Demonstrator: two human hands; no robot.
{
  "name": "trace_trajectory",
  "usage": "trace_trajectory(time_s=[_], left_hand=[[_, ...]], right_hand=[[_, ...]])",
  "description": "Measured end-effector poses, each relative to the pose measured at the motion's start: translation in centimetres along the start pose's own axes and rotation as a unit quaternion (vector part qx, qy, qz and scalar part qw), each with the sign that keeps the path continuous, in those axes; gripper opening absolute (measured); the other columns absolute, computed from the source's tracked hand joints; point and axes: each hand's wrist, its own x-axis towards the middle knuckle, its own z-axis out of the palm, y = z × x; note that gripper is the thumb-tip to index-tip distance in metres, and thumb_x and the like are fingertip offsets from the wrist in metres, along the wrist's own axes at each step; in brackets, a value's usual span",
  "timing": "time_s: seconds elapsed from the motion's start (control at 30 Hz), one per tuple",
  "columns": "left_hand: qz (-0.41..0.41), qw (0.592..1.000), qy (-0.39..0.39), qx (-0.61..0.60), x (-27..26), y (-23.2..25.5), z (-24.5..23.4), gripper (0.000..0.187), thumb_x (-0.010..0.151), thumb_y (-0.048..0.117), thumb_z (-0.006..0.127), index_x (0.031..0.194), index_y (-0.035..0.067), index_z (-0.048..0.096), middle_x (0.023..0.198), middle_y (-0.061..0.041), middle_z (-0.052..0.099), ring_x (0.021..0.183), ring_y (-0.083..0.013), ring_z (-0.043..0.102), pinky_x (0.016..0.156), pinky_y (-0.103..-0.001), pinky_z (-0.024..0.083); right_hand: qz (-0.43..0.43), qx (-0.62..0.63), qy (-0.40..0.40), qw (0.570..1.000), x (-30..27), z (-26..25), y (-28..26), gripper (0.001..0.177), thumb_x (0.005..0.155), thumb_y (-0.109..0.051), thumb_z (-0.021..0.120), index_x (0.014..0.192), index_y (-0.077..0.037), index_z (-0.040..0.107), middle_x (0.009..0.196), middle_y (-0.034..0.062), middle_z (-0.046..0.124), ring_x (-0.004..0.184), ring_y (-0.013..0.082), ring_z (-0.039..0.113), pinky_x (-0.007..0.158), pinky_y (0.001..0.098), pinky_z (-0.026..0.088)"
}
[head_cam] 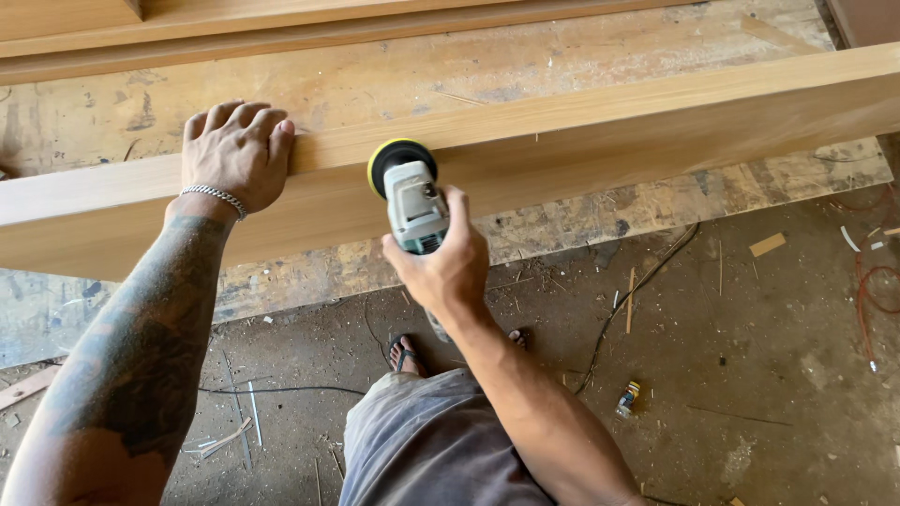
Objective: The person sands the surfaces and edges of several wooden boards using a power sander and by hand, then moves the boards.
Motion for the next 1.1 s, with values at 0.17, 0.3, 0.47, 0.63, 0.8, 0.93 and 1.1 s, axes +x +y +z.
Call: trace_trajectory(time_s=[0.17,0.3,0.47,0.63,0.8,0.93,1.1], left_hand=[[0.048,0.99,0.119,-0.055,-1.8,-0.1,-1.0,0.051,0.134,0.047,0.063,0.097,0.014,0.077,0.096,-0.011,0.081,0.079,-0.0376,0.075,0.063,-0.053,0.056],[0.016,0.994,0.111,-0.005,-1.8,-2.2,0.1,0.05,0.133,0.057,0.068,0.103,0.019,0.083,0.101,-0.01,0.085,0.086,-0.0416,0.081,0.065,-0.055,0.06],[-0.01,0.993,0.099,0.059,-1.7,-5.1,1.0,0.055,0.139,0.069,0.07,0.115,0.024,0.089,0.096,-0.006,0.087,0.088,-0.032,0.085,0.072,-0.047,0.068],[0.02,0.98,0.154,-0.123,-1.7,-8.5,4.5,0.055,0.142,0.035,0.092,0.098,0.004,0.08,0.082,-0.01,0.067,0.076,-0.0242,0.062,0.073,-0.041,0.047],[0.019,0.967,0.147,-0.208,-2.0,-8.8,5.0,0.061,0.142,0.02,0.089,0.09,-0.004,0.067,0.08,-0.014,0.057,0.076,-0.0241,0.05,0.071,-0.041,0.036],[0.016,0.977,0.144,-0.155,-2.5,-8.5,4.2,0.062,0.141,0.027,0.089,0.089,0.0,0.069,0.079,-0.012,0.059,0.077,-0.0244,0.054,0.072,-0.041,0.04],[0.001,0.977,0.133,-0.168,-1.6,-9.0,4.2,0.063,0.141,0.027,0.089,0.087,0.001,0.068,0.078,-0.012,0.058,0.078,-0.0251,0.054,0.074,-0.042,0.041]], right_hand=[[0.026,-0.06,0.043,0.997,3.1,-4.1,5.7,0.071,0.079,-0.035,0.098,0.136,-0.013,0.062,0.1,0.0076,0.085,0.067,0.0185,0.079,0.056,0.0352,0.071],[0.021,-0.058,0.078,0.995,5.9,-9.5,9.7,0.072,0.077,-0.032,0.099,0.136,-0.011,0.064,0.096,0.0077,0.084,0.064,0.0178,0.077,0.052,0.0355,0.068],[0.094,-0.089,0.101,0.986,10.0,-17.3,13.2,0.079,0.071,-0.038,0.099,0.137,-0.014,0.063,0.111,0.0068,0.081,0.08,0.0194,0.075,0.064,0.0413,0.068],[0.148,-0.088,0.121,0.978,13.5,-24.0,14.9,0.071,0.073,-0.03,0.099,0.132,-0.014,0.063,0.115,0.0081,0.077,0.081,0.0194,0.073,0.063,0.0423,0.067],[0.136,-0.103,0.174,0.97,14.1,-25.8,15.7,0.069,0.068,-0.032,0.101,0.123,-0.016,0.063,0.112,0.007,0.075,0.089,0.0219,0.069,0.069,0.043,0.058],[0.144,-0.095,0.115,0.978,11.4,-21.3,12.2,0.066,0.072,-0.029,0.1,0.125,-0.014,0.063,0.106,0.0073,0.078,0.071,0.0182,0.072,0.051,0.0392,0.064],[-0.015,-0.083,0.02,0.996,7.7,-14.8,10.8,0.062,0.079,-0.025,0.099,0.13,-0.01,0.067,0.093,0.0081,0.084,0.062,0.0177,0.078,0.054,0.0347,0.071]])
